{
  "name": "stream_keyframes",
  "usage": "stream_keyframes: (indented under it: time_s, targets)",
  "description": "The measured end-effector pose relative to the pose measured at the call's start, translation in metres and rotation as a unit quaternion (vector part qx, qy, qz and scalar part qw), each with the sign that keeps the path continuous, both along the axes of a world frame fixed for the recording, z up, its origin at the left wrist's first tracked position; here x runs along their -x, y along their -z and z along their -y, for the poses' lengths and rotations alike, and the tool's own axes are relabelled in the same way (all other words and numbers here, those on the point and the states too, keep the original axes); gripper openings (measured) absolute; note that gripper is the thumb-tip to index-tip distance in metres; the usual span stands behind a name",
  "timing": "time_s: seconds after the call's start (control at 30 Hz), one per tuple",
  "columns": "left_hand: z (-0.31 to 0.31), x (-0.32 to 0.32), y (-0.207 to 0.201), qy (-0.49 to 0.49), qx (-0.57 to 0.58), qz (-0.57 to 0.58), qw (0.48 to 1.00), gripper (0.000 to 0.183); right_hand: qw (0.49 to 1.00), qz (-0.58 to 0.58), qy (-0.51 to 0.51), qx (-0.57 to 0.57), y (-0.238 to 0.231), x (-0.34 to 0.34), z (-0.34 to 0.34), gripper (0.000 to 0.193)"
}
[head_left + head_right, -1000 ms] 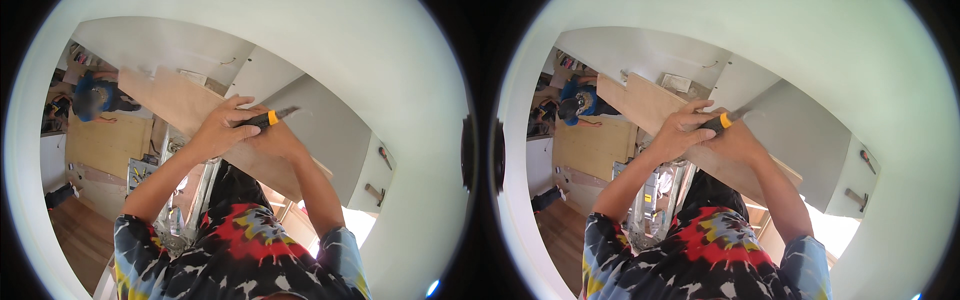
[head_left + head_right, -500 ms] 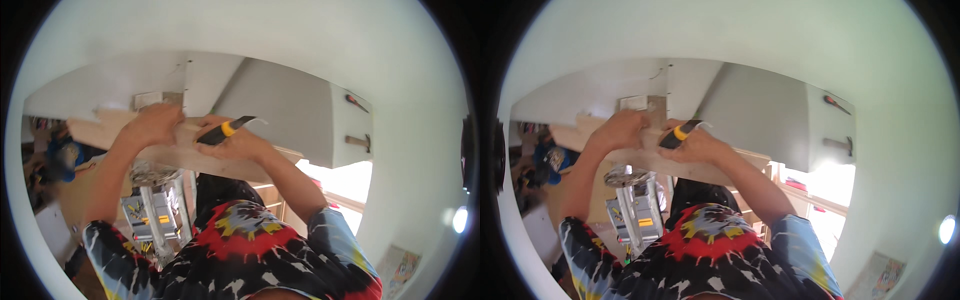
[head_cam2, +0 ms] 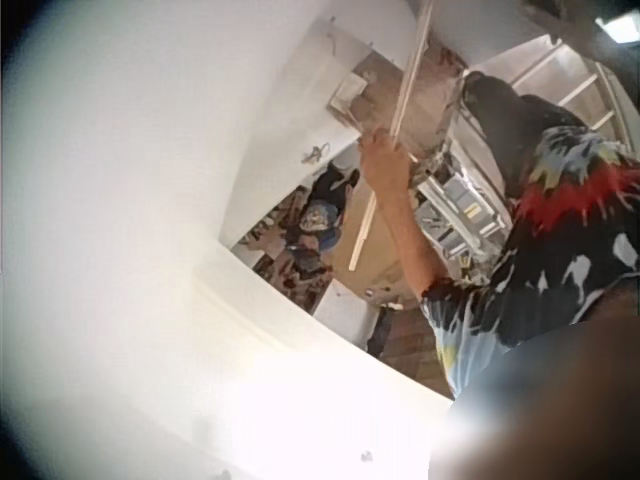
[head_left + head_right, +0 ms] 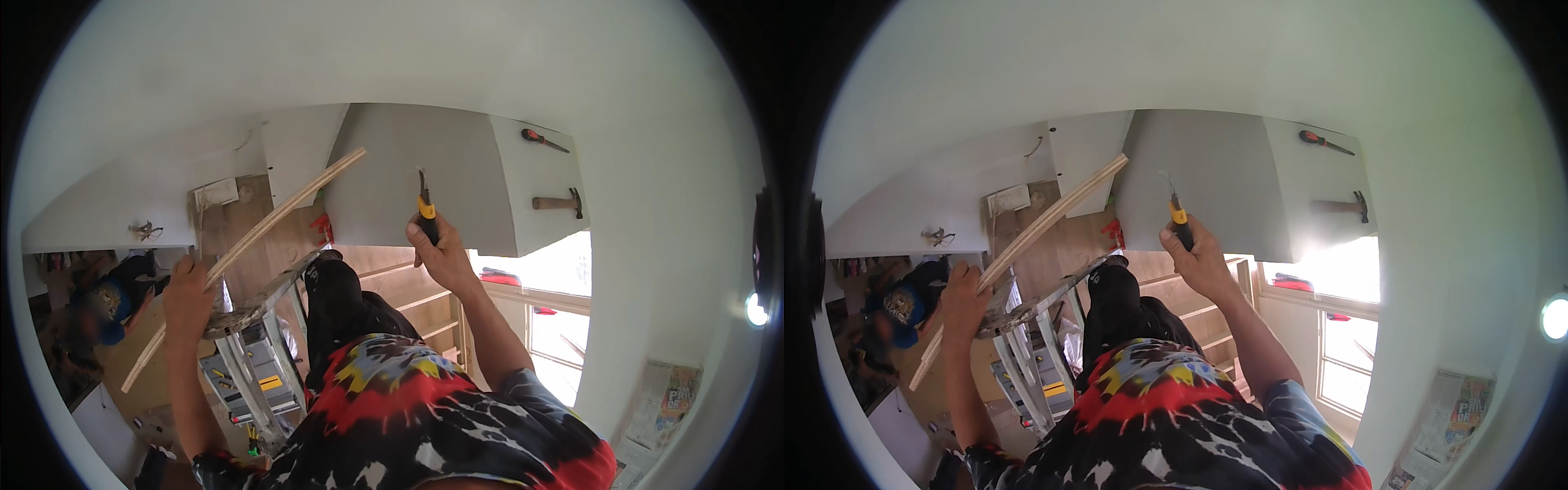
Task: The person is installing a white cabinet on a wall. They use a utility knife to score the cabinet's edge, then a hammer to tap it into place. The person adjusts the cabinet's position and secures it to the wall.
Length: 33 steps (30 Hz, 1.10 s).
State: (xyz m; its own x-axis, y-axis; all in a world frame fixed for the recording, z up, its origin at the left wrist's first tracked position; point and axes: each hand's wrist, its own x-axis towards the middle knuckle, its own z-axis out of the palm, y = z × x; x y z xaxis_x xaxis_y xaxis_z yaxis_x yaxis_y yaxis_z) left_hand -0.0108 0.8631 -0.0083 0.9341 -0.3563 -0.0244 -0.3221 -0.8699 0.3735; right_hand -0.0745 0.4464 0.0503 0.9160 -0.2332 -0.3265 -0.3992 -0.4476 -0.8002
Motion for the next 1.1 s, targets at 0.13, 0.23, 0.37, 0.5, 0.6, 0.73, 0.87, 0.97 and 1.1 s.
stream_keyframes:
  time_s: [0.13,0.23,0.37,0.5,0.6,0.73,0.87,0.97,1.1]
  targets:
    - [-0.003,0.006,0.006,-0.083,0.051,-0.068,0.993,0.026,0.991,0.054,0.032,-0.116,-0.006,0.001,0.001,0.048]
    - [-0.003,0.004,0.02,-0.089,0.072,-0.042,0.993,0.029,0.971,0.06,0.068,-0.22,-0.02,-0.004,0.02,0.047]
    - [-0.005,-0.002,0.032,-0.068,0.111,-0.068,0.989,0.031,0.941,0.123,0.123,-0.29,-0.033,-0.011,0.049,0.047]
    - [-0.007,-0.004,0.038,-0.06,0.107,-0.109,0.986,0.033,0.976,0.058,0.122,-0.171,-0.033,-0.021,0.1,0.039]
    - [-0.009,-0.005,0.042,-0.057,0.106,-0.111,0.986,0.032,0.988,0.122,0.043,0.084,-0.018,-0.041,0.155,0.035]
    - [-0.009,-0.004,0.046,-0.071,0.105,-0.112,0.986,0.031,0.9,0.232,-0.02,0.368,-0.007,-0.076,0.226,0.025]
    - [-0.01,-0.004,0.047,-0.085,0.091,-0.094,0.988,0.03,0.88,0.183,-0.062,0.434,-0.008,-0.103,0.26,0.022]
    - [-0.012,-0.005,0.05,-0.108,0.087,-0.099,0.985,0.029,0.845,0.2,-0.133,0.478,0.001,-0.124,0.271,0.02]
    - [-0.013,-0.006,0.057,-0.129,0.086,-0.106,0.982,0.027,0.836,0.216,-0.165,0.476,0.016,-0.151,0.284,0.016]
